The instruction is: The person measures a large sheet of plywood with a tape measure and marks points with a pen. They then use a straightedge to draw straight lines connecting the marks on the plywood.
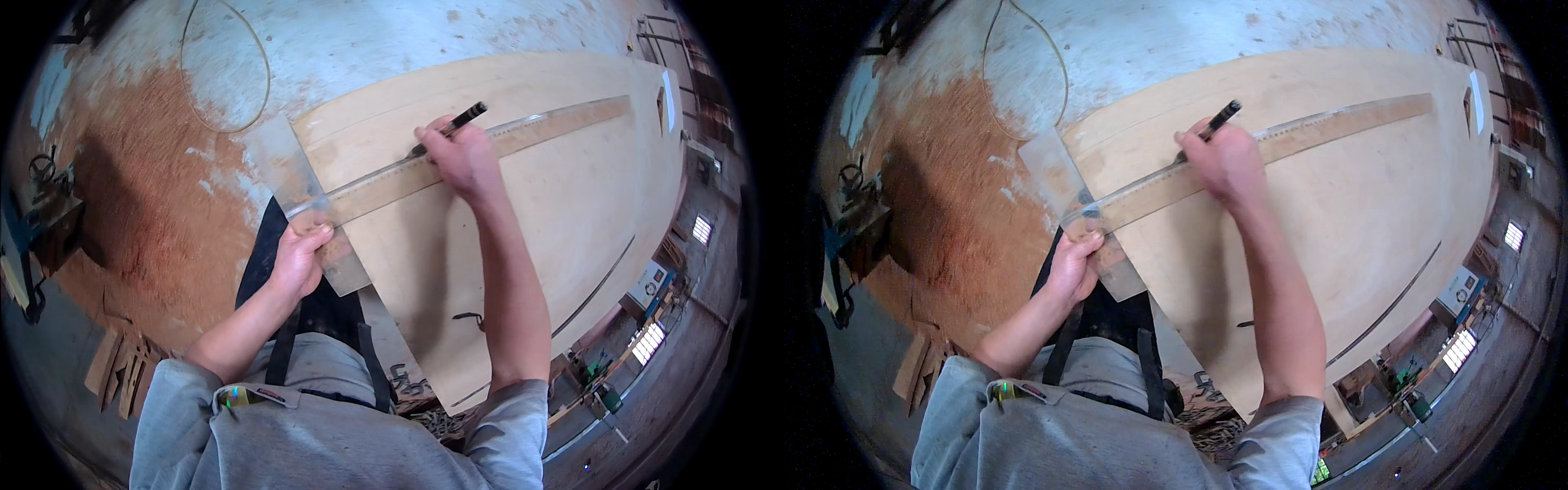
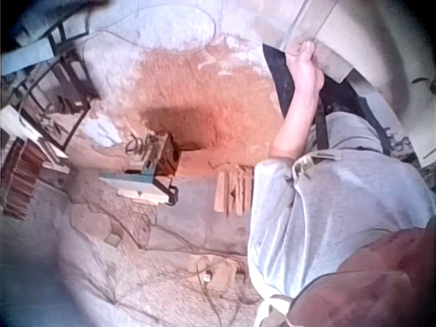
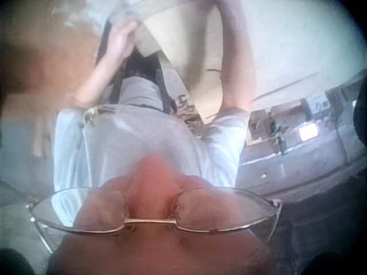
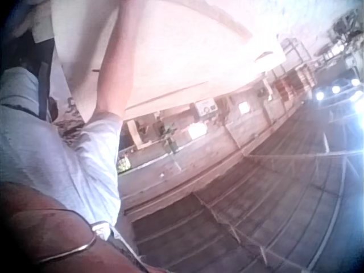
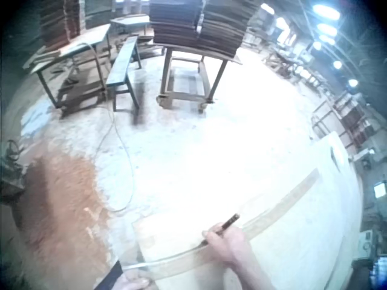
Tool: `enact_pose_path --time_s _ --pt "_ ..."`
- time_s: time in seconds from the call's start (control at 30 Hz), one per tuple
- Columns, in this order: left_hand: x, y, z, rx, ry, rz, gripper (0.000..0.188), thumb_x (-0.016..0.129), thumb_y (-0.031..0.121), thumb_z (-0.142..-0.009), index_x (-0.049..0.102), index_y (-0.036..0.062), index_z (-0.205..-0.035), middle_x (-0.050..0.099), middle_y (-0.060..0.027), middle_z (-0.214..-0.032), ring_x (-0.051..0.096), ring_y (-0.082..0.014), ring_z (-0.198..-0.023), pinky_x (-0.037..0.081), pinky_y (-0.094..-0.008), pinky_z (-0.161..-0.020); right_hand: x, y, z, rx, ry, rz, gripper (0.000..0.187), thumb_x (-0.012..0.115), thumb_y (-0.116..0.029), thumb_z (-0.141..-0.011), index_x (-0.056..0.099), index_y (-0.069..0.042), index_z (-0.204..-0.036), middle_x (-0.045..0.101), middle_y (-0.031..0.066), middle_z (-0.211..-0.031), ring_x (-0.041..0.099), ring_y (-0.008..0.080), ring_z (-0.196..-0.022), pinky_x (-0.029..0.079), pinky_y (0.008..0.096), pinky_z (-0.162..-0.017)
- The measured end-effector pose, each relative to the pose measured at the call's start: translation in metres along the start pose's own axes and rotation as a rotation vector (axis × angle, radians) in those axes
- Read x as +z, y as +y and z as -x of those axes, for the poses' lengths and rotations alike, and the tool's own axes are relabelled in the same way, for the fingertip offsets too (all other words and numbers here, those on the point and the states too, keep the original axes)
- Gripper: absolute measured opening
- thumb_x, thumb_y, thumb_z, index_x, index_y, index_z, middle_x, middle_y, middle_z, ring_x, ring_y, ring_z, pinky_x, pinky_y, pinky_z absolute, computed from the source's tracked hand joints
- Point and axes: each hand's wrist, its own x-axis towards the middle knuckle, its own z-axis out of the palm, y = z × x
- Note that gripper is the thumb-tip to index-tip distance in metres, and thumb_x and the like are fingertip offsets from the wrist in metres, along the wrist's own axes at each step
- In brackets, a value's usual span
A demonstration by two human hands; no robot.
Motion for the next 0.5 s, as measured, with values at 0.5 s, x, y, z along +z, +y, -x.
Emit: enact_pose_path --time_s 0.5 --pt "0.006 0.003 0.003 -0.016 -0.031 -0.055 0.039 0.061 0.007 -0.094 0.049 0.0121 -0.13 0.06 -0.0115 -0.128 0.063 -0.0356 -0.116 0.06 -0.0539 -0.088 -0.072 0.015 -0.019 0.028 0.175 0.113 0.032 0.067 -0.032 -0.088 0.068 0.0 -0.084 0.069 0.0182 -0.079 0.066 0.0336 -0.077 0.052 0.0418 -0.075"
